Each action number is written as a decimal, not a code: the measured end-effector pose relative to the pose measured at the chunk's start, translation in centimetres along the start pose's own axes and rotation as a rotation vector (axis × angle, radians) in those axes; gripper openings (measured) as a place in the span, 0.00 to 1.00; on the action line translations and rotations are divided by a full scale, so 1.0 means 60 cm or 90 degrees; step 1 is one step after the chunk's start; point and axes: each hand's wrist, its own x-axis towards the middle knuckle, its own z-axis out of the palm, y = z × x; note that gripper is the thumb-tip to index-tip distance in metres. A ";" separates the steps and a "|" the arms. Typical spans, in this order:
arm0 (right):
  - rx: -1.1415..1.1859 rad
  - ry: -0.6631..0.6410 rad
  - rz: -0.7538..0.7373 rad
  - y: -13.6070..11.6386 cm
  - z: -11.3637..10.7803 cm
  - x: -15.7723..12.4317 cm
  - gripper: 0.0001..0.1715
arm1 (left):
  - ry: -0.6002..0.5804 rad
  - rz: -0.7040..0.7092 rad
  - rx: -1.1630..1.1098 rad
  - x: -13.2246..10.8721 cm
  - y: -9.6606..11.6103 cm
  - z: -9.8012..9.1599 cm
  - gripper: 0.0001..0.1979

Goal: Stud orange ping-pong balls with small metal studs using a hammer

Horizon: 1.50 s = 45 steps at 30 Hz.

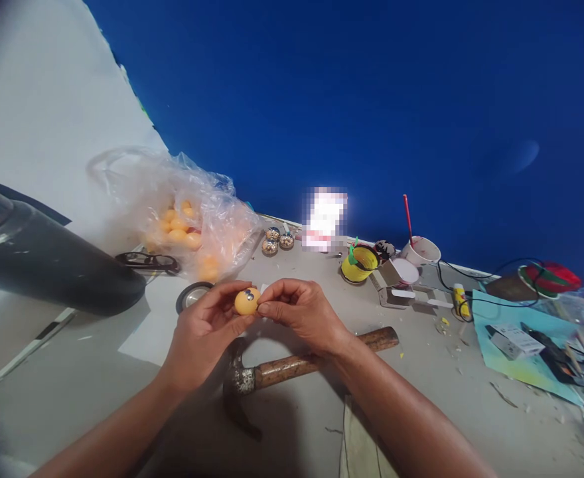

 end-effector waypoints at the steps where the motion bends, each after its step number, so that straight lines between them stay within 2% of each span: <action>1: -0.001 0.002 0.001 0.001 0.000 0.000 0.13 | -0.001 0.014 0.022 -0.001 -0.001 0.000 0.20; 6: -0.011 0.006 0.014 0.002 0.001 -0.001 0.12 | -0.002 0.088 0.072 -0.003 -0.007 -0.003 0.18; 14: -0.019 0.004 0.036 0.001 0.001 0.001 0.15 | -0.002 0.111 0.092 -0.003 -0.010 -0.004 0.17; 25: -0.080 0.007 0.021 -0.001 0.004 0.000 0.16 | 0.032 0.198 0.200 -0.002 -0.021 -0.009 0.16; 34: -0.133 0.015 -0.022 0.006 0.007 0.002 0.13 | 0.018 0.198 0.207 -0.006 -0.016 -0.010 0.16; 38: -0.182 0.037 -0.029 0.004 0.009 -0.001 0.14 | 0.008 0.178 0.179 -0.003 -0.013 -0.009 0.16; 40: -0.197 0.028 -0.021 0.004 0.006 0.000 0.15 | -0.009 0.133 0.129 -0.001 -0.011 -0.007 0.16; 45: -0.062 -0.082 0.024 0.011 -0.014 0.008 0.20 | -0.053 -0.039 -0.022 0.002 0.000 -0.002 0.22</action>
